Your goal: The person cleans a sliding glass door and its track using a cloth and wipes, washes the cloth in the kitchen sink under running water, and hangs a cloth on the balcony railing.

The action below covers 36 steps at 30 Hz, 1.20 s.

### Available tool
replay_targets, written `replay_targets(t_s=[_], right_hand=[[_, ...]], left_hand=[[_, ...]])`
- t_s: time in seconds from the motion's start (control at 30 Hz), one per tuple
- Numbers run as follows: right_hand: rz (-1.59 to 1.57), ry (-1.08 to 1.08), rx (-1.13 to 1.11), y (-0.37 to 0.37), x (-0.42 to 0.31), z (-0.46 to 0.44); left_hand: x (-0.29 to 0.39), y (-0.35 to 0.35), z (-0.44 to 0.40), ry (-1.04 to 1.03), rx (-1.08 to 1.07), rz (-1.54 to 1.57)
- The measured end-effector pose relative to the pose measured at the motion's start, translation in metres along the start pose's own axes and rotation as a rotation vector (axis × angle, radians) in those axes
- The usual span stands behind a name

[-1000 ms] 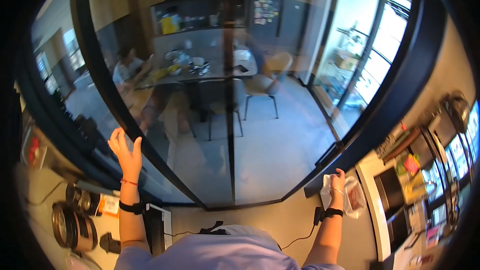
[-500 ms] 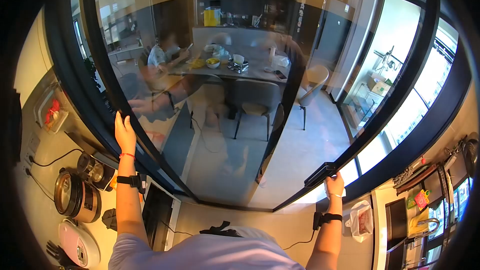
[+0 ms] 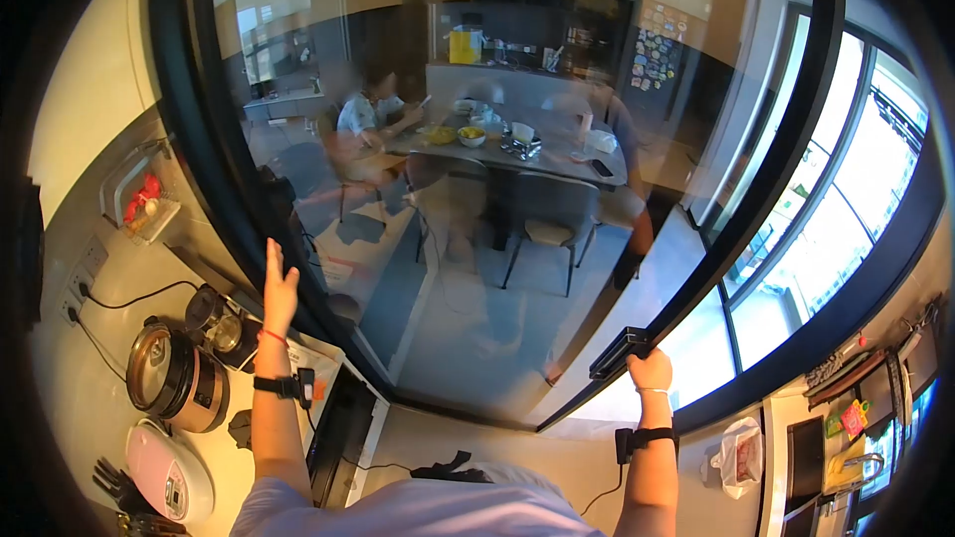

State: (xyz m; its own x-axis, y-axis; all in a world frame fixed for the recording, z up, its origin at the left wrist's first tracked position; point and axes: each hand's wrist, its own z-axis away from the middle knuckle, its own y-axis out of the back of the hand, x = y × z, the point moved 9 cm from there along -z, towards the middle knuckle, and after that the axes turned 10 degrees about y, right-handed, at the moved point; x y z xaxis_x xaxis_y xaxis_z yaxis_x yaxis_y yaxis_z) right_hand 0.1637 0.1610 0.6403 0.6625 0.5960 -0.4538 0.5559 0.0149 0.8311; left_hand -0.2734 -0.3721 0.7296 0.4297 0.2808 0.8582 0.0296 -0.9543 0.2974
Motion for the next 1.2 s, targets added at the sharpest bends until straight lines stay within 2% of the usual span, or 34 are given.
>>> replay_targets(t_s=[0.13,0.17,0.23,0.4,0.47,0.53,0.6,0.77,0.93,1.0,1.07,1.13,1.2], right_hand=[[0.015,-0.025,-0.096,-0.019,-0.020,0.004],[-0.005,-0.019,-0.104,-0.022,-0.028,0.006],[-0.009,0.001,-0.080,-0.030,-0.035,0.009],[-0.056,0.000,0.029,-0.033,-0.036,0.014],[-0.079,0.004,0.057,-0.035,-0.032,0.012],[-0.123,0.026,0.055,-0.040,-0.030,0.011],[-0.208,0.063,0.059,-0.047,-0.027,0.009],[-0.288,0.088,0.032,-0.048,-0.038,0.009],[-0.315,0.053,-0.052,-0.045,-0.056,0.015],[-0.298,0.111,-0.039,-0.045,-0.060,0.012],[-0.217,0.151,-0.034,-0.043,-0.065,0.011],[-0.296,0.181,-0.075,-0.051,-0.068,0.010],[-0.251,0.205,-0.128,-0.058,-0.065,0.009]], left_hand=[[-0.018,-0.008,0.056,0.091,-0.179,0.128],[-0.039,-0.009,0.075,0.223,-0.308,0.175],[-0.048,-0.007,0.108,0.197,-0.364,0.131],[-0.112,0.011,0.177,0.278,-0.525,0.010],[-0.139,0.028,0.209,0.660,-0.535,0.109],[-0.146,0.046,0.226,0.723,-0.431,0.227],[-0.158,0.056,0.238,0.585,-0.466,0.175],[-0.142,0.081,0.249,0.702,-0.459,-0.004],[-0.143,0.096,0.267,0.699,-0.455,-0.114],[-0.147,0.096,0.276,0.707,-0.461,-0.131],[-0.147,0.097,0.282,0.622,-0.474,-0.256],[-0.139,0.100,0.284,0.523,-0.457,-0.360],[-0.134,0.109,0.290,0.518,-0.447,-0.373]])
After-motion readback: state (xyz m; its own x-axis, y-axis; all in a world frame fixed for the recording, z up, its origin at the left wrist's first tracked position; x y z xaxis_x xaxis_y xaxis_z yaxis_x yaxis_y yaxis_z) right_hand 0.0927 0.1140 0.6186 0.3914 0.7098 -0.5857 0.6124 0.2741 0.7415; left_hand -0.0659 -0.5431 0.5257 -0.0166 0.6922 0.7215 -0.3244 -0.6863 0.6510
